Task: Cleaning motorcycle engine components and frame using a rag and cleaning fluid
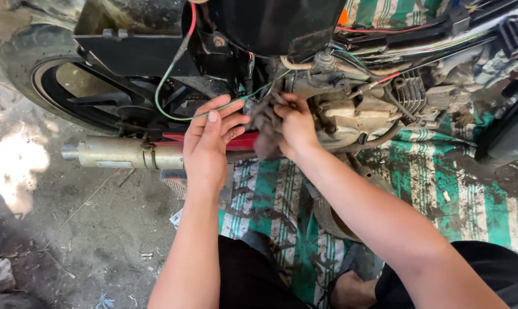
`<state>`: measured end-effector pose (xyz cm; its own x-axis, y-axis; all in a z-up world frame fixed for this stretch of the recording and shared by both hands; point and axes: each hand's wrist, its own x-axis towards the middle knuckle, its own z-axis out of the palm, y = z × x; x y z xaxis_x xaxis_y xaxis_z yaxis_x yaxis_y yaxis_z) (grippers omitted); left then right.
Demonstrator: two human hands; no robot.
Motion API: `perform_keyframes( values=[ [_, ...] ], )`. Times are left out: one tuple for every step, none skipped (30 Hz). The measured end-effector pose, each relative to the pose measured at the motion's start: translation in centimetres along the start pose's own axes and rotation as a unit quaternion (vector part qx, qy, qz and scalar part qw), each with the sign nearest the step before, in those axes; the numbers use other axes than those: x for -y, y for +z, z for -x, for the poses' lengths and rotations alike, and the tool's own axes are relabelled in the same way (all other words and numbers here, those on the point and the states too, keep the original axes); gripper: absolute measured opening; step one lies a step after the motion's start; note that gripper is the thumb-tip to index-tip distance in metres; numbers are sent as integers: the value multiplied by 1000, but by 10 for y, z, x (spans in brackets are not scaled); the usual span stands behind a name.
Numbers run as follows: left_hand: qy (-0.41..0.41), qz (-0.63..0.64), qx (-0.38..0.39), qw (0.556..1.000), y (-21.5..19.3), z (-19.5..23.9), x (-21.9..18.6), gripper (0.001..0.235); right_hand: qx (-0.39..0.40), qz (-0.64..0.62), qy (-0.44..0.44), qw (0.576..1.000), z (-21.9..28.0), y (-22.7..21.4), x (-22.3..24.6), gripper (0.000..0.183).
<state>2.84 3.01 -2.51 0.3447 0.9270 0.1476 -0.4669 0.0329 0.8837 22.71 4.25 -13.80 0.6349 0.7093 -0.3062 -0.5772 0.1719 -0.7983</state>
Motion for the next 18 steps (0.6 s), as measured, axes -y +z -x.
perform_keyframes(
  values=[
    [-1,-2,0,1000,-1,0,-2,38,-1,-2,1,1000,3,10,-2,44],
    [-5,-8,-4,1000,-2,-1,-5,38,12,-3,-45,999,7,20,-3,50],
    [-8,-13,-8,1000,-1,-2,-6,37,26,-3,-93,995,9,29,-3,58],
    [-8,-13,-8,1000,-4,-3,-5,37,25,-4,-93,995,11,34,-3,58],
    [-11,-29,-21,999,-6,-4,-5,34,77,45,-118,989,13,39,-3,62],
    [-13,-44,-35,998,-9,-5,-4,31,128,94,-142,977,15,43,-3,67],
    [-14,-44,-34,998,-16,-9,6,31,126,94,-142,977,-5,36,-8,67],
    [-14,-86,-51,995,-23,-13,16,28,178,245,-233,924,-25,28,-14,71],
    [-14,-129,-68,989,-31,-17,24,25,225,386,-314,838,-44,21,-20,79],
    [-15,-129,-69,989,-28,-16,26,25,225,386,-313,838,-33,23,-13,79],
    [-31,-140,-72,987,-24,-18,27,23,232,431,-349,799,-25,27,-4,74],
    [-47,-150,-76,985,-20,-19,28,22,237,474,-382,757,-15,30,5,68],
    [-47,-149,-77,985,-17,-20,28,22,238,475,-382,756,-17,29,6,68],
    [-57,-158,-71,983,-14,-21,28,22,229,573,-300,727,-19,27,7,68],
    [-68,-167,-66,981,-12,-21,27,21,216,661,-213,686,-20,25,7,70],
    [-68,-167,-66,981,-15,-21,29,21,217,662,-213,685,-50,5,-21,70],
    [-60,-163,-60,983,-18,-22,30,21,186,649,-172,717,-79,-16,-49,62],
    [-52,-160,-54,984,-21,-22,31,22,154,634,-132,746,-109,-36,-76,55]
  ],
)
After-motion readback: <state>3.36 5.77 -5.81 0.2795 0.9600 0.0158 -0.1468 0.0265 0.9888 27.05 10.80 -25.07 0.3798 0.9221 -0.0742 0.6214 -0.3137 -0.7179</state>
